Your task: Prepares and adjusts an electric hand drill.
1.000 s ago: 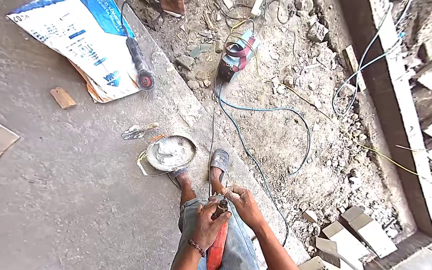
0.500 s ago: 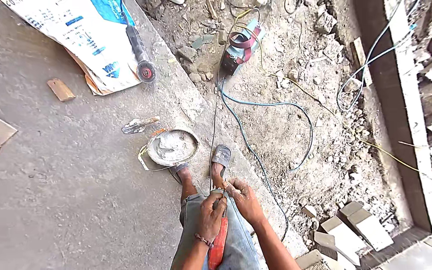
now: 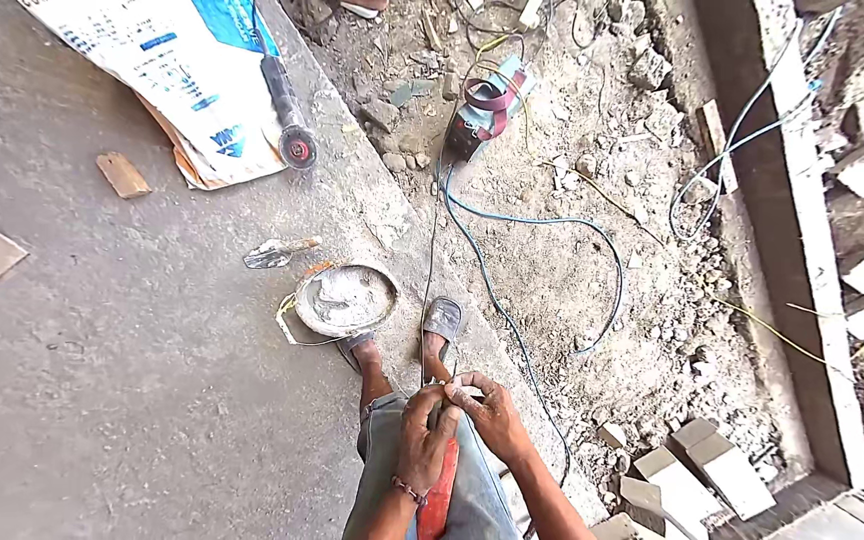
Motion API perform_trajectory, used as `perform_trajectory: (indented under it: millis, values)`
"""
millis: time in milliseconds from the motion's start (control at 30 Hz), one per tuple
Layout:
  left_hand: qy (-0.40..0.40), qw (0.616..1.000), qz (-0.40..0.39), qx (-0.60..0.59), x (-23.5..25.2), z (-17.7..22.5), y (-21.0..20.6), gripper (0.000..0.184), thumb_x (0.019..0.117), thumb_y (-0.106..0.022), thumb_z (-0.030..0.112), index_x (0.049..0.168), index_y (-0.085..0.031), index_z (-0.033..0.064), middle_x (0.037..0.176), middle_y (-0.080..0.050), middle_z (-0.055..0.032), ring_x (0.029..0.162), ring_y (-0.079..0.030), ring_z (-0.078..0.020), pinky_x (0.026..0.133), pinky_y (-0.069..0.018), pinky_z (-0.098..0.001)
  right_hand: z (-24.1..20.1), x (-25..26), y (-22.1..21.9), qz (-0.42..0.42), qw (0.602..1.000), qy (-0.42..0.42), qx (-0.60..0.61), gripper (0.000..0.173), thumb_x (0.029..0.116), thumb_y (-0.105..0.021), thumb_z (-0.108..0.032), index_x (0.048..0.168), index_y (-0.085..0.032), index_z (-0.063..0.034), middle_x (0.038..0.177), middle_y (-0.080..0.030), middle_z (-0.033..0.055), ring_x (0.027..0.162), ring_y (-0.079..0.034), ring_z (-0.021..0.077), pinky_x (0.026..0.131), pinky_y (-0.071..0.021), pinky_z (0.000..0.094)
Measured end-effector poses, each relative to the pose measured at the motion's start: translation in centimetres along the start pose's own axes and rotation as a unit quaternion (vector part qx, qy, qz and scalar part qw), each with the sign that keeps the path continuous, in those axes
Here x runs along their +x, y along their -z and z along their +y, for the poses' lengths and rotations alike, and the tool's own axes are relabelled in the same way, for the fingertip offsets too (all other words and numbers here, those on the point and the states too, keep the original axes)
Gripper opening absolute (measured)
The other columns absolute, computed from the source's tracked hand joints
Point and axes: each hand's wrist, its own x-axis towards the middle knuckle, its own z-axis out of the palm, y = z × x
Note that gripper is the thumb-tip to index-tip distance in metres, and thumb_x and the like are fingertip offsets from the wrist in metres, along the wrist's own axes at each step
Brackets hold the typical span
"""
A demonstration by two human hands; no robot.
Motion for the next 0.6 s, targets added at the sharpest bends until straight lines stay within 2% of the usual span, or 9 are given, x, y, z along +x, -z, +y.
perform_trajectory:
  millis: [33,100,167,267,300,367,400,500,600]
  values:
    - [0.013,1.0,-0.009,0.012,0.2,0.1,0.2,0.07,0.0941,-0.054,0.066,0.126,-0.068,0.0053,0.129,-0.068,-0.0089,0.125,-0.059,-0.02,0.112,-0.0448,-0.0446,0.0,0.1,0.0,0.018,1.0,-0.009,0.017,0.027,0.102,-0.062,-0.028,0.112,-0.072,-0.0052,0.108,-0.074,0.0062,0.099,-0.071,0.0149,0.087,-0.0606,0.0351]
    - [0.046,0.999,-0.009,0.011,0.1,0.0,0.4,0.084,0.0877,-0.057,0.072,0.135,-0.06,0.0018,0.13,-0.065,-0.0118,0.124,-0.06,-0.0213,0.108,-0.0481,-0.0435,0.8,-0.2,0.0,0.082,0.994,-0.039,0.059,0.034,0.108,-0.048,-0.025,0.12,-0.07,-0.002,0.113,-0.074,0.011,0.105,-0.072,0.0211,0.089,-0.0624,0.0415]
    - [0.066,0.997,0.006,-0.026,0.2,-0.1,0.5,0.082,0.0885,-0.062,0.062,0.137,-0.054,-0.0036,0.129,-0.065,-0.0153,0.121,-0.062,-0.0221,0.103,-0.0522,-0.0391,1.5,0.1,0.1,0.16,0.982,-0.052,0.081,0.032,0.1098,-0.046,-0.02,0.101,-0.07,-0.0007,0.098,-0.076,0.0103,0.092,-0.075,0.0204,0.083,-0.0632,0.0384]
    - [0.109,0.993,0.014,-0.036,-0.5,-0.1,0.6,0.072,0.0852,-0.068,0.044,0.137,-0.052,-0.0032,0.125,-0.065,-0.0151,0.113,-0.065,-0.0209,0.093,-0.0566,-0.0357,2.1,0.3,0.1,0.18,0.98,-0.064,0.054,0.03,0.1051,-0.059,-0.02,0.082,-0.067,-0.0037,0.08,-0.073,0.0073,0.077,-0.073,0.0186,0.075,-0.0625,0.0353]
    - [0.123,0.992,0.009,-0.028,-0.7,0.0,0.8,0.07,0.0841,-0.069,0.04,0.137,-0.052,-0.0019,0.124,-0.065,-0.014,0.11,-0.066,-0.0195,0.09,-0.0574,-0.0348,2.3,0.2,0.2,0.172,0.982,-0.065,0.051,0.025,0.1031,-0.063,-0.02,0.084,-0.068,-0.0042,0.08,-0.072,0.0074,0.076,-0.072,0.0194,0.074,-0.0629,0.0361]
    - [0.152,0.988,-0.011,-0.009,-0.8,0.1,1.2,0.066,0.0837,-0.071,0.036,0.136,-0.053,-0.0001,0.118,-0.067,-0.0114,0.104,-0.067,-0.0163,0.089,-0.0586,-0.0329,2.5,-0.1,0.3,0.136,0.987,-0.069,0.057,0.013,0.1002,-0.067,-0.016,0.104,-0.07,-0.0039,0.09,-0.074,0.0085,0.081,-0.074,0.0207,0.075,-0.0646,0.0378]
    - [0.165,0.986,-0.021,-0.005,-0.8,0.1,1.4,0.063,0.0844,-0.071,0.035,0.135,-0.055,0.0008,0.115,-0.068,-0.0103,0.101,-0.068,-0.0149,0.088,-0.0588,-0.0323,2.6,-0.3,0.4,0.11,0.99,-0.076,0.052,0.017,0.1004,-0.067,-0.017,0.112,-0.071,-0.0048,0.095,-0.075,0.008,0.084,-0.074,0.0201,0.077,-0.0644,0.0375]
    - [0.174,0.983,-0.047,-0.022,-0.5,0.1,2.1,0.053,0.0909,-0.063,0.038,0.128,-0.06,0.0,0.108,-0.07,-0.009,0.098,-0.068,-0.0135,0.089,-0.0573,-0.0321,3.1,-0.9,0.4,-0.005,0.996,-0.092,0.007,0.029,0.104,-0.059,-0.029,0.118,-0.073,-0.0081,0.106,-0.075,0.0049,0.097,-0.072,0.0146,0.088,-0.0602,0.0351]
    - [0.152,0.984,-0.048,-0.075,0.0,0.1,2.4,0.042,0.0983,-0.058,0.03,0.123,-0.064,-0.0031,0.107,-0.072,-0.0108,0.099,-0.069,-0.0148,0.09,-0.058,-0.031,3.5,-1.6,-0.4,-0.079,0.996,-0.045,-0.011,0.036,0.1053,-0.056,-0.034,0.123,-0.073,-0.0092,0.122,-0.072,0.0043,0.115,-0.065,0.0102,0.102,-0.053,0.0315]
